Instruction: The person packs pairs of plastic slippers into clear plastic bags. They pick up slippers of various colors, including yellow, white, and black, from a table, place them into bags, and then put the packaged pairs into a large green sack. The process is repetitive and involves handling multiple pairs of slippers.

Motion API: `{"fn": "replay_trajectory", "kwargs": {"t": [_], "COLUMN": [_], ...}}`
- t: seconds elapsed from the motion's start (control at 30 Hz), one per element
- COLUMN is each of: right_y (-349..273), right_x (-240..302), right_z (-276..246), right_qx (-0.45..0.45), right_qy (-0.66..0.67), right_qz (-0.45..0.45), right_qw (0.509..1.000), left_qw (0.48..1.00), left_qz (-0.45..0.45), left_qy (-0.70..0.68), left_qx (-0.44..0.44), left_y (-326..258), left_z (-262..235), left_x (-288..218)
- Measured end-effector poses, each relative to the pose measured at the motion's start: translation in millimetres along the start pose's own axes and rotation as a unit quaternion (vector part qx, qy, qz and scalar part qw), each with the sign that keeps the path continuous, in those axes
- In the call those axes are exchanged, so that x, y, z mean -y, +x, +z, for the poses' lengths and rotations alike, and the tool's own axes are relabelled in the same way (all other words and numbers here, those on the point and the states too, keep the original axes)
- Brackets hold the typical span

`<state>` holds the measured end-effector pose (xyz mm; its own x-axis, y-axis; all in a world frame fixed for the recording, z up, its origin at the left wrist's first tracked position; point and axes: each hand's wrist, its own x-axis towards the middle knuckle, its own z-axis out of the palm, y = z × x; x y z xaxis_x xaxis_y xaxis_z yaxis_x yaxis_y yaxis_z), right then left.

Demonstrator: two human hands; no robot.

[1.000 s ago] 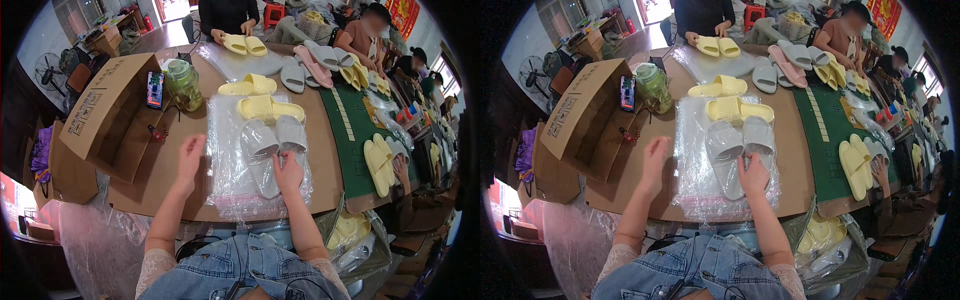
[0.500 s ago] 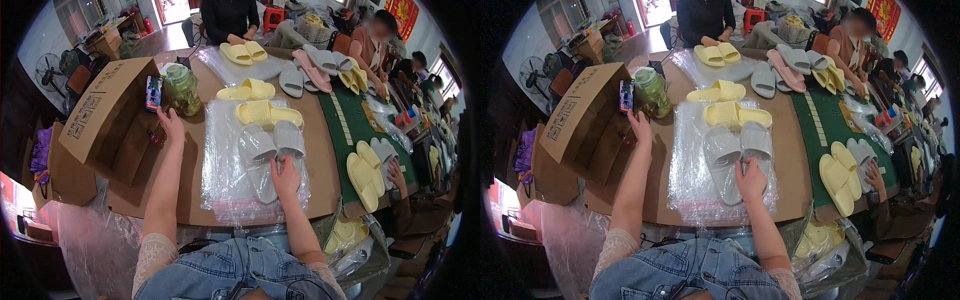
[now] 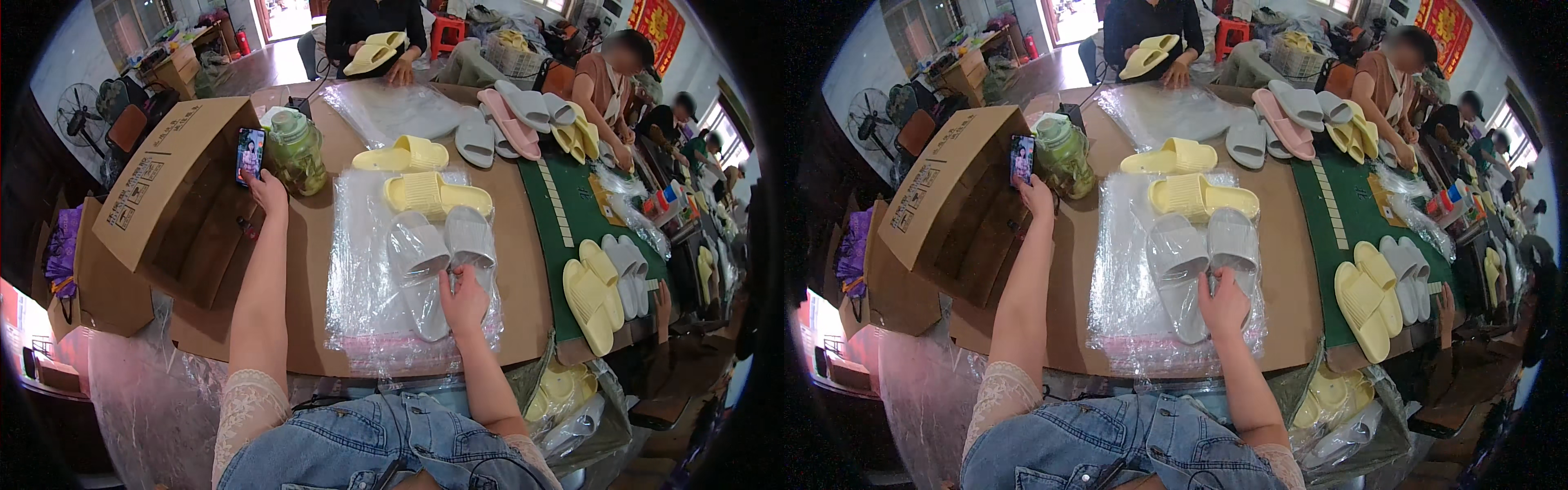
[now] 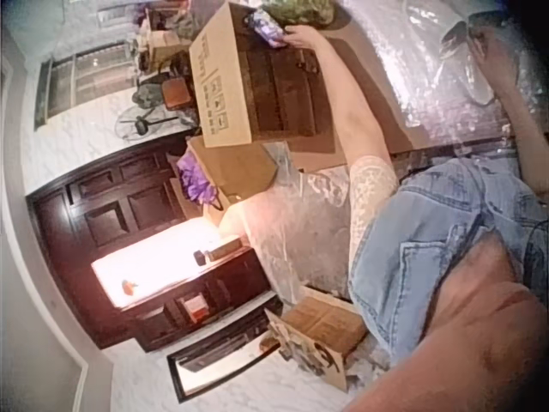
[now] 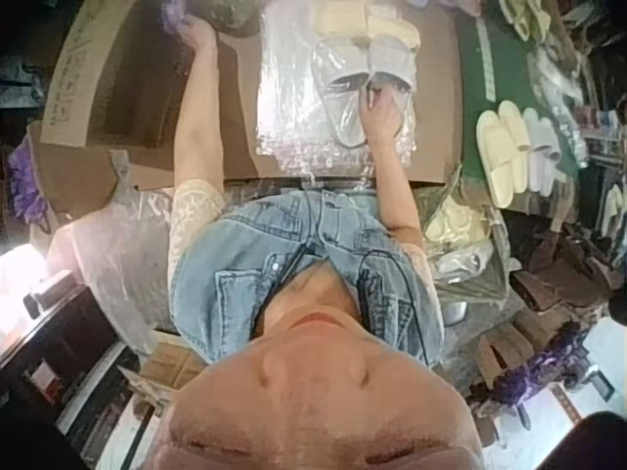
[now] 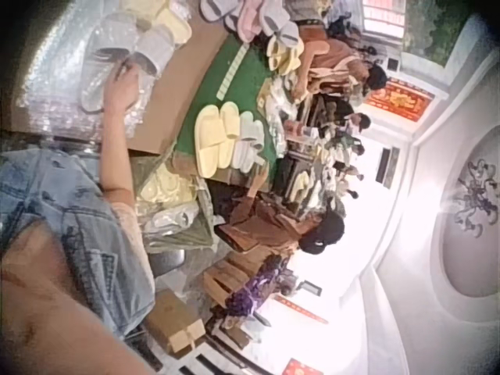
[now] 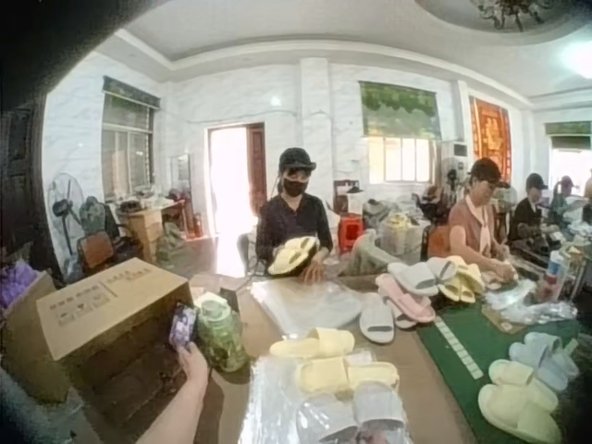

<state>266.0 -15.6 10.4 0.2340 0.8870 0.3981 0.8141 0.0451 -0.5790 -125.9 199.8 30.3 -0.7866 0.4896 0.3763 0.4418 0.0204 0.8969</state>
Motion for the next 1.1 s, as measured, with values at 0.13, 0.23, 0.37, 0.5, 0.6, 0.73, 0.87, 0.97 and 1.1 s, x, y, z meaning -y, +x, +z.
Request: {"fn": "replay_trajectory", "kwargs": {"t": [0.13, 0.23, 0.37, 0.5, 0.6, 0.73, 0.87, 0.97, 1.1], "right_y": [0.4, 0.4, 1.1, 0.9, 2.9, 1.3, 1.4, 1.7, -0.3], "right_x": [4.2, 2.4, 4.7, 6.0, 11.4, 3.9, 7.0, 7.2, 0.6], "right_z": [-2.3, -1.0, -4.1, -5.9, -9.4, -3.9, -6.6, -4.4, 0.4], "right_qx": [0.007, 0.009, 0.034, 0.039, 0.056, 0.025, 0.036, 0.037, -0.011], "right_qy": [0.008, -0.006, -0.012, -0.022, -0.011, -0.008, -0.007, -0.004, -0.01], "right_qz": [0.005, 0.009, 0.019, 0.027, 0.037, 0.017, 0.029, 0.03, -0.001], "right_qw": [1.0, 1.0, 0.999, 0.999, 0.998, 1.0, 0.999, 0.999, 1.0], "left_qw": [1.0, 0.999, 0.999, 1.0, 1.0, 0.999, 1.0, 0.995, 0.985], "left_qz": [0.019, 0.027, 0.018, 0.012, -0.009, -0.037, 0.0, 0.076, 0.095], "left_qy": [0.022, 0.021, 0.02, 0.022, 0.023, 0.012, 0.016, -0.055, -0.143], "left_qx": [-0.012, -0.023, -0.026, -0.016, -0.018, -0.012, -0.004, -0.025, -0.013], "left_y": [4.7, 4.8, 7.0, 11.6, 14.0, 9.8, 10.4, 16.1, -9.0], "left_z": [1.7, 4.7, 7.9, 7.3, 6.5, 6.6, 0.5, 2.3, -3.6], "left_x": [2.4, 3.5, 10.6, 14.9, 15.2, 1.9, -7.3, -0.4, -17.1]}}
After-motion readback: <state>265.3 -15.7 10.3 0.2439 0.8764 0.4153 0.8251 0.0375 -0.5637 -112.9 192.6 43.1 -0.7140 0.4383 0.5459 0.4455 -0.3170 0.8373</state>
